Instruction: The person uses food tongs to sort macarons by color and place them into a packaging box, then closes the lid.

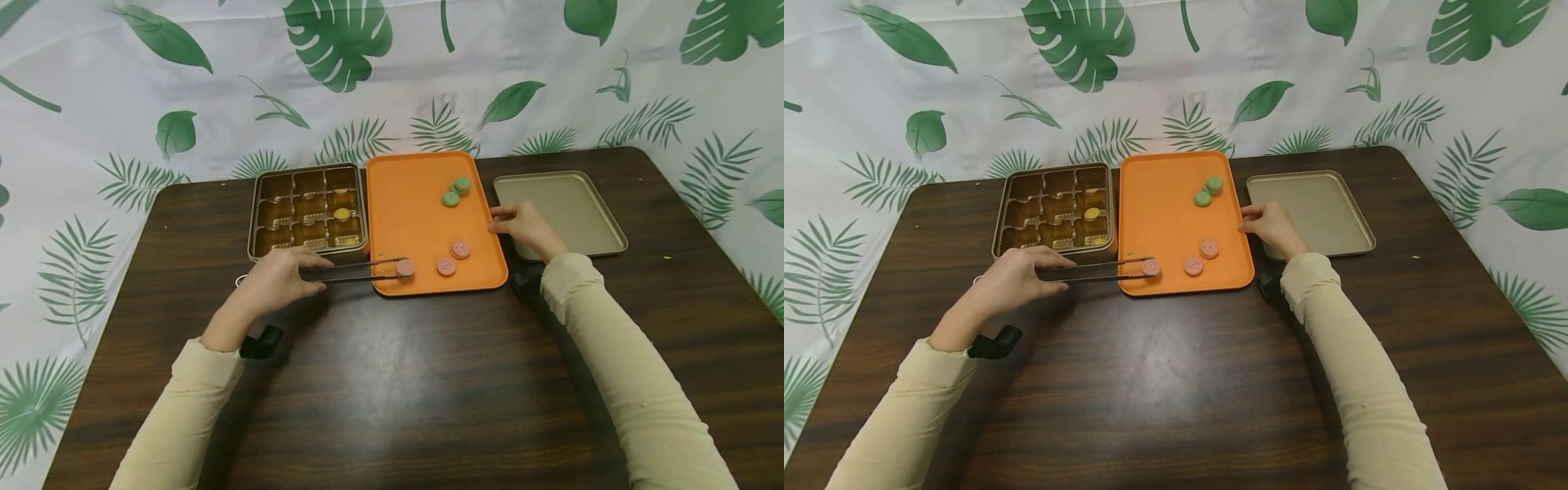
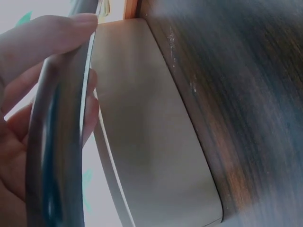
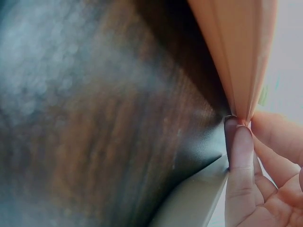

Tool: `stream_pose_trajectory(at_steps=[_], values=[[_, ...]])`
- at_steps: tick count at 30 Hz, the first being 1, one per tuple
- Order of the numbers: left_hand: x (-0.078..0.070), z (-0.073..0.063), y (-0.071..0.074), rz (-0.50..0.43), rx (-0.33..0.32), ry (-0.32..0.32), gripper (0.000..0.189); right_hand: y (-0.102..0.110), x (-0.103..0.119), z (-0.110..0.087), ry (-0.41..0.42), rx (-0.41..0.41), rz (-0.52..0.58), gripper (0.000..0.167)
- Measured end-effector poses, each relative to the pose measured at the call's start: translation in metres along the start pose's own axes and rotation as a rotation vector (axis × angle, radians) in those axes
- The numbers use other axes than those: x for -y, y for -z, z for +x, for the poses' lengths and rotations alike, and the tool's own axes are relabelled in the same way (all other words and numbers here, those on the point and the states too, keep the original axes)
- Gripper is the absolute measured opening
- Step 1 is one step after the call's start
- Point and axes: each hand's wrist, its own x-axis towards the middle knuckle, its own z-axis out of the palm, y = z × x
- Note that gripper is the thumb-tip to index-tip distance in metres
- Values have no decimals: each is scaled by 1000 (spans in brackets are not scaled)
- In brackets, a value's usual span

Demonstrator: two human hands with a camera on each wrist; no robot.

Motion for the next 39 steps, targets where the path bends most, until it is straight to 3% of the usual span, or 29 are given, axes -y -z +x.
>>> stream_pose_trajectory(at_steps=[6, 13, 22, 29, 35, 39], values=[[3, -3, 4, -55, -118, 27, 35, 0, -1, -1, -4, 1, -1, 49], [6, -5, 6, -72, -386, 14, 33, 1, -1, -2, -4, -2, 3, 49], [11, -7, 12, -101, -579, 127, 33, 0, -1, -2, -10, 5, 7, 49], [21, -10, 17, -95, -644, 257, 32, 0, -2, -2, -9, 0, 8, 49], [27, -12, 21, -104, -624, 410, 35, 0, 0, -3, -7, 0, 9, 49], [32, -13, 22, -93, -601, 464, 37, 1, 1, -2, -2, 2, 7, 49]])
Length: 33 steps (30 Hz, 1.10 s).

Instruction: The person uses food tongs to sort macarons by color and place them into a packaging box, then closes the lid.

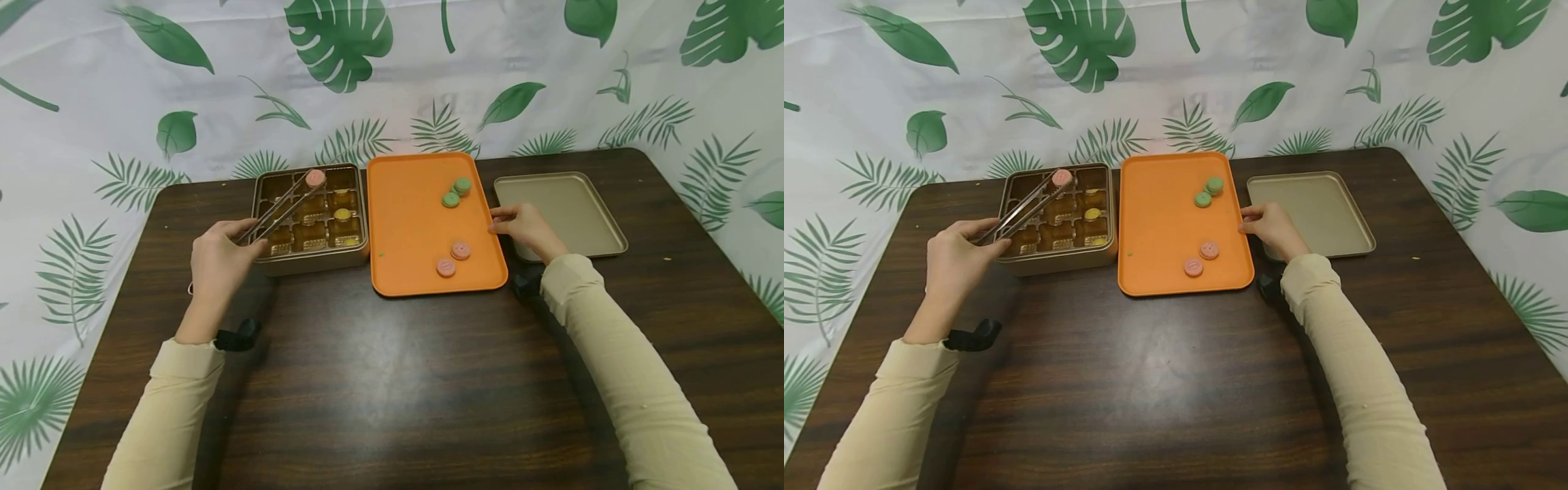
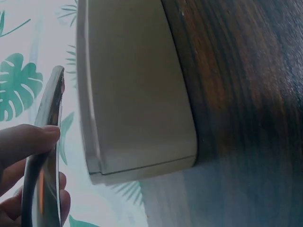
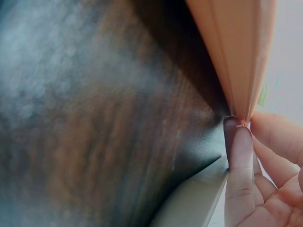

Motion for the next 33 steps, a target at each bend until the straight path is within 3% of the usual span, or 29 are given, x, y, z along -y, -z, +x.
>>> stream_pose_trajectory(at_steps=[12, 24, 29, 33], values=[[15, 14, -3, 78, 89, 87, 40, -1, -2, 3, -1, 1, 2, 49], [13, 17, -4, 107, 157, 122, 45, 4, -6, 3, 49, 7, 50, 52], [9, 15, -2, 96, 156, 142, 47, 2, -1, 1, 20, 9, 7, 50], [0, 12, 0, 66, 114, 123, 48, 2, 1, 0, 15, 12, -13, 50]])
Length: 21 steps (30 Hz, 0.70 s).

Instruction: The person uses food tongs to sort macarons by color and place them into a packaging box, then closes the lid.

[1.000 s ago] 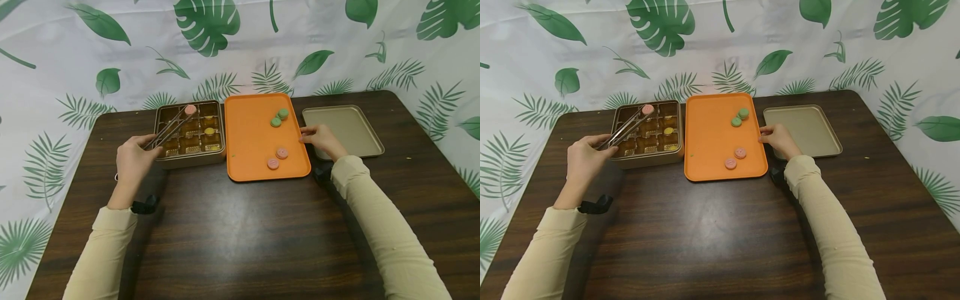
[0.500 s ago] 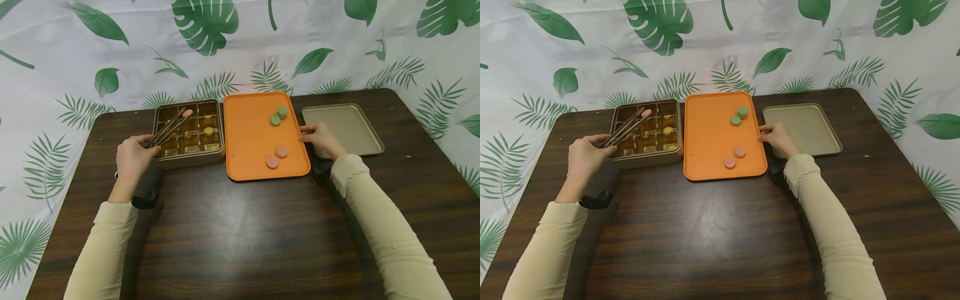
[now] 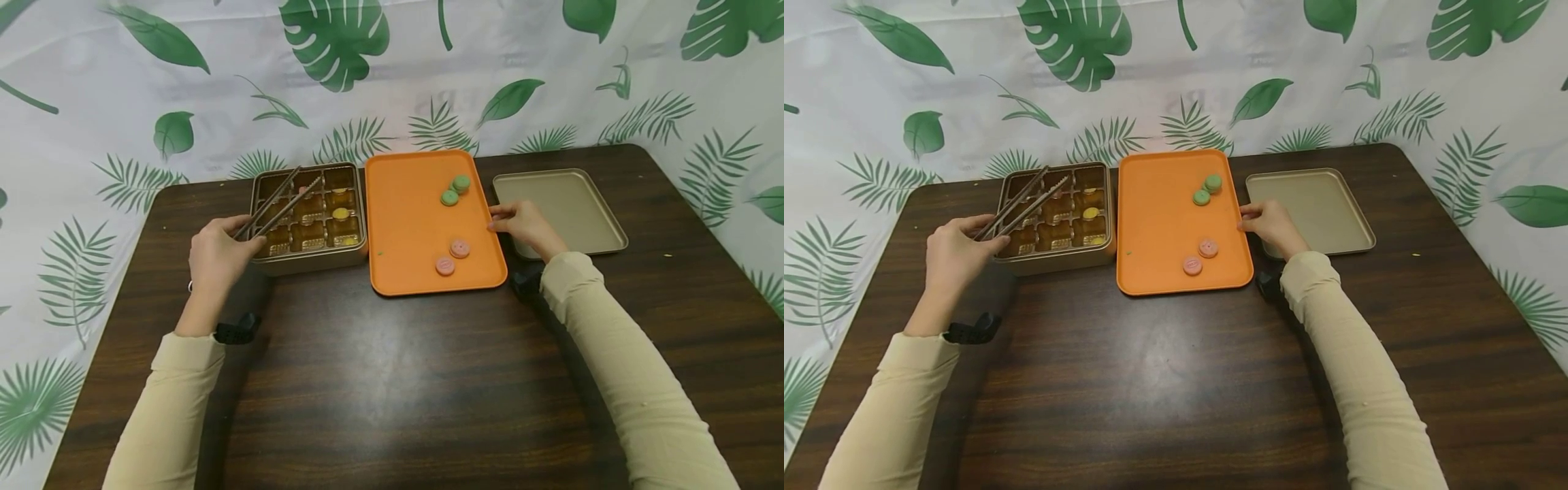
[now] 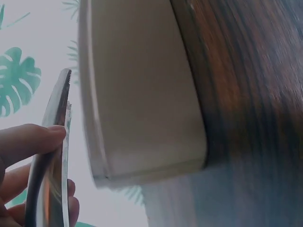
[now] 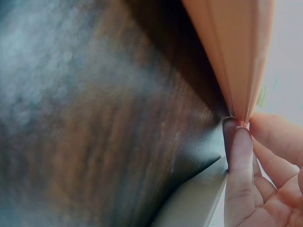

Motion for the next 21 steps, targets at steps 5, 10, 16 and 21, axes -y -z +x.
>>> stream_pose_trajectory(at_steps=[5, 10, 16, 21], values=[[-14, -10, -2, -55, -41, -95, 45, -1, -1, 0, -5, -2, 9, 49], [-26, -19, -9, -97, -2, -212, 42, -2, 0, 1, -9, -16, 6, 48], [-38, -30, -21, -107, 91, -280, 42, -2, 0, 2, -8, -22, -2, 48], [-46, -39, -29, -104, 156, -313, 42, -2, -1, 2, -10, -17, 2, 48]])
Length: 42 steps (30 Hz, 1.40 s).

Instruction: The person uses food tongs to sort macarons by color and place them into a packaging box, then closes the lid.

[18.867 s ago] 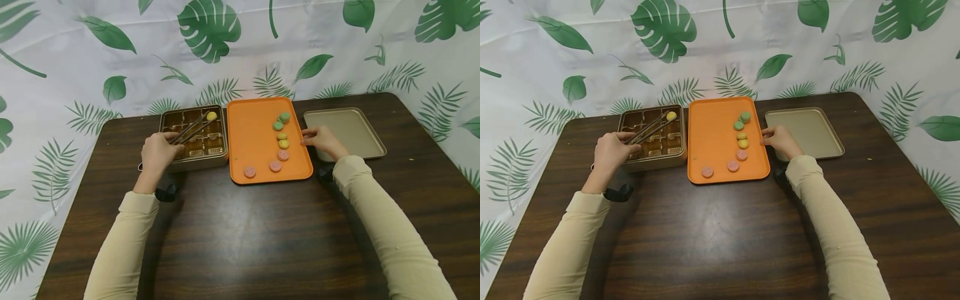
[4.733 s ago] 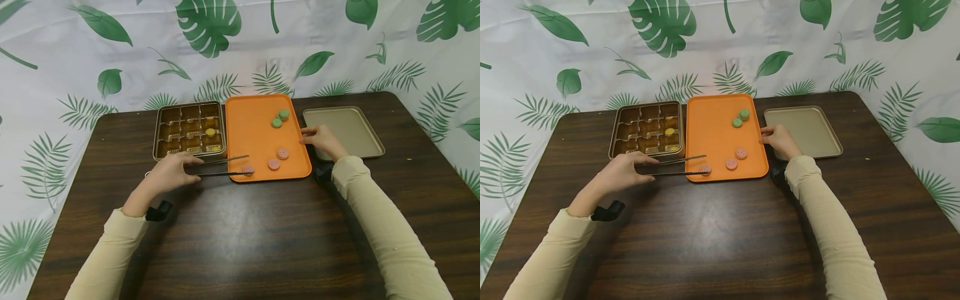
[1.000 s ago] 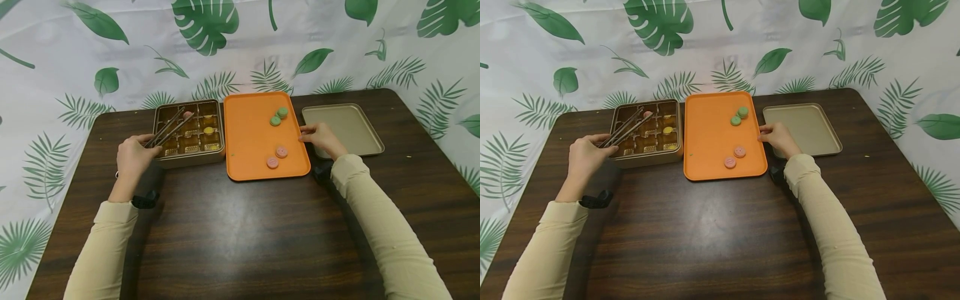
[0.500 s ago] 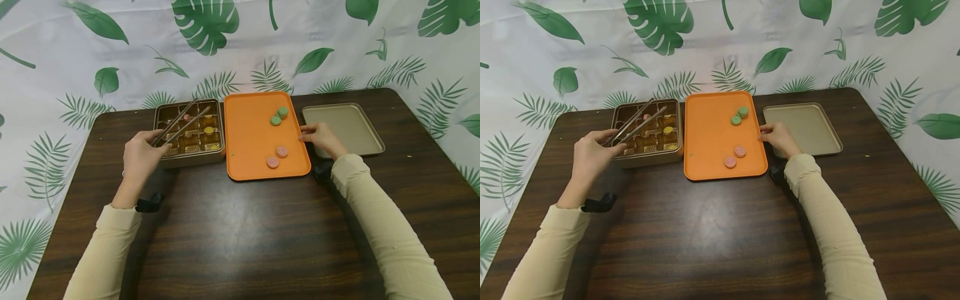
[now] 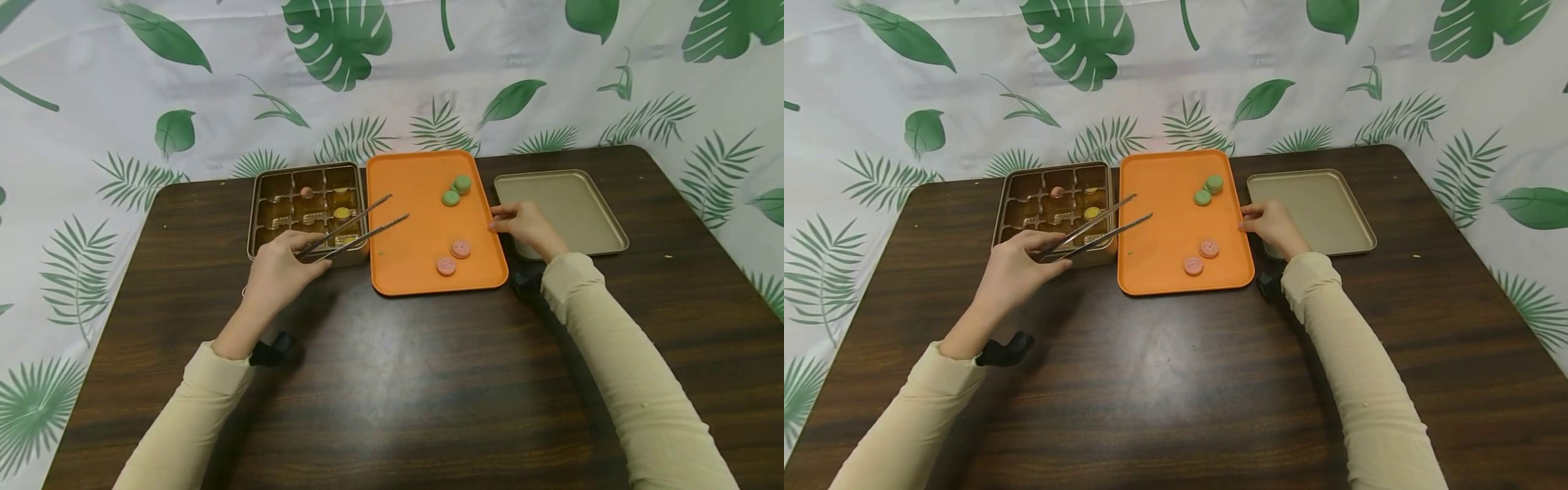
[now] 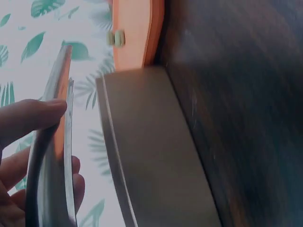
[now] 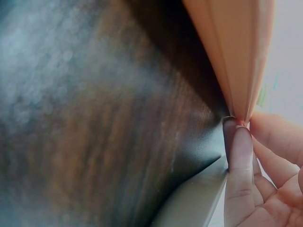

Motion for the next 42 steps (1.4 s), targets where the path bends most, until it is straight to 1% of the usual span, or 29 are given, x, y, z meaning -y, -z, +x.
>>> stream_pose_trajectory(at_steps=[5, 10, 15, 22, 25, 29, 36, 42], values=[[-8, -4, -9, 6, 56, -50, 43, 1, 0, -1, 2, -1, 5, 49], [-14, -8, -18, 11, 106, -73, 43, 0, -1, 0, 2, -5, 9, 48], [-20, -11, -27, 37, 151, -85, 41, -1, -1, -1, 2, -6, 5, 48], [-23, -12, -40, 61, 255, -97, 40, 1, 0, -1, 2, 10, -4, 51], [-24, -12, -45, 80, 284, -100, 40, 1, 0, 0, 2, 10, -3, 50], [-24, -13, -48, 109, 302, -108, 40, 1, -1, 0, 5, 8, -6, 51], [-24, -13, -49, 140, 302, -113, 40, 1, -2, 0, 8, -3, -8, 49], [-25, -12, -51, 147, 301, -121, 39, 1, -2, 0, 5, 1, -9, 48]])
